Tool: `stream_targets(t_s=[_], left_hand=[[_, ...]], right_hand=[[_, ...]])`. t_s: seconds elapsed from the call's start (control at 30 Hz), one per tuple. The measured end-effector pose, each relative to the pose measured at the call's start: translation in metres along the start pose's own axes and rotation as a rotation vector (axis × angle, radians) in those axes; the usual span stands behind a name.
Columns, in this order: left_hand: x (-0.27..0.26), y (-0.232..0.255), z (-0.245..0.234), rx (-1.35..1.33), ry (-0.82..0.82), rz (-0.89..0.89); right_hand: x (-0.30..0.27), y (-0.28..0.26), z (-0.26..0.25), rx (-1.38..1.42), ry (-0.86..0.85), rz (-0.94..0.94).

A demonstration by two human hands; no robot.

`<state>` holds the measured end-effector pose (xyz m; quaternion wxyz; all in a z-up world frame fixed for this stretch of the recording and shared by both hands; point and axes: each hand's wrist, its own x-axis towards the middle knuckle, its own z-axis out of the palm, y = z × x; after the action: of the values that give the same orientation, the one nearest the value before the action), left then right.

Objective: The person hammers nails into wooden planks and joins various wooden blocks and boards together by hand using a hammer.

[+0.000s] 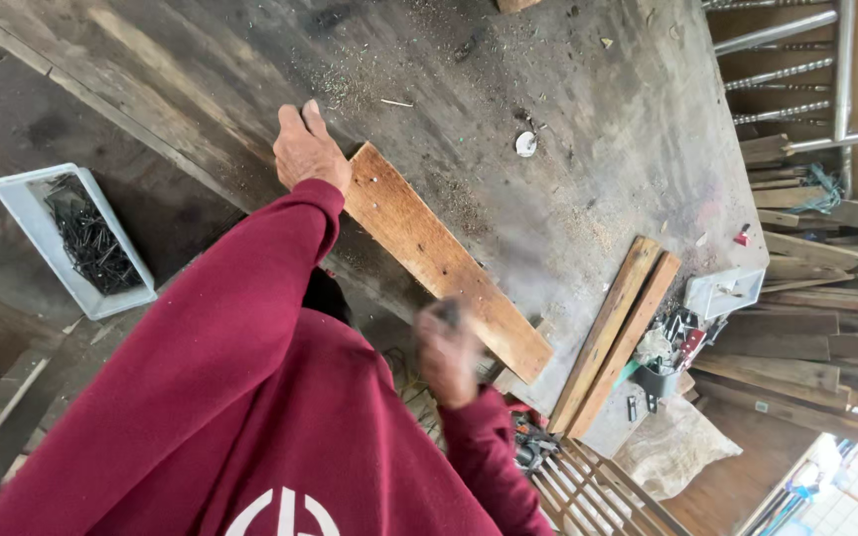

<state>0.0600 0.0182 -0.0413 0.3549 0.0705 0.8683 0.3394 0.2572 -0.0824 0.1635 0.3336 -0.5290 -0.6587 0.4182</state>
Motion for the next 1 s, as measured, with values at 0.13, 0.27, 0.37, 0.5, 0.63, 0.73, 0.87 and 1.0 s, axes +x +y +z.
stream_targets(t_s=[0.13,0.27,0.37,0.5,0.63,0.73,0.87,1.0], left_hand=[[0.012,0.011,0.0,-0.004,0.129,0.112],[0.005,0.001,0.006,0.008,0.068,0.037],[0.004,0.0,0.002,-0.006,0.035,0.011],[-0.003,0.01,-0.009,-0.089,0.056,0.059],[-0.008,0.026,-0.02,-0.021,0.001,-0.009],[-0.017,0.013,-0.013,-0.035,0.01,-0.017],[0.003,-0.01,0.013,-0.114,0.114,0.142],[0.025,-0.054,0.035,-0.459,0.24,0.302]], right_hand=[[-0.007,0.02,-0.005,0.004,-0.126,0.727],[-0.001,0.006,-0.058,0.661,-0.074,-0.261],[-0.005,0.005,-0.038,0.497,0.108,-0.406],[-0.035,0.045,0.027,-0.163,-0.104,0.436],[-0.057,0.087,0.031,0.01,0.026,0.592],[-0.072,0.096,0.012,-0.052,-0.086,0.623],[-0.028,0.11,-0.019,-0.106,-0.21,0.591],[0.025,0.135,-0.087,-0.322,-0.029,0.466]])
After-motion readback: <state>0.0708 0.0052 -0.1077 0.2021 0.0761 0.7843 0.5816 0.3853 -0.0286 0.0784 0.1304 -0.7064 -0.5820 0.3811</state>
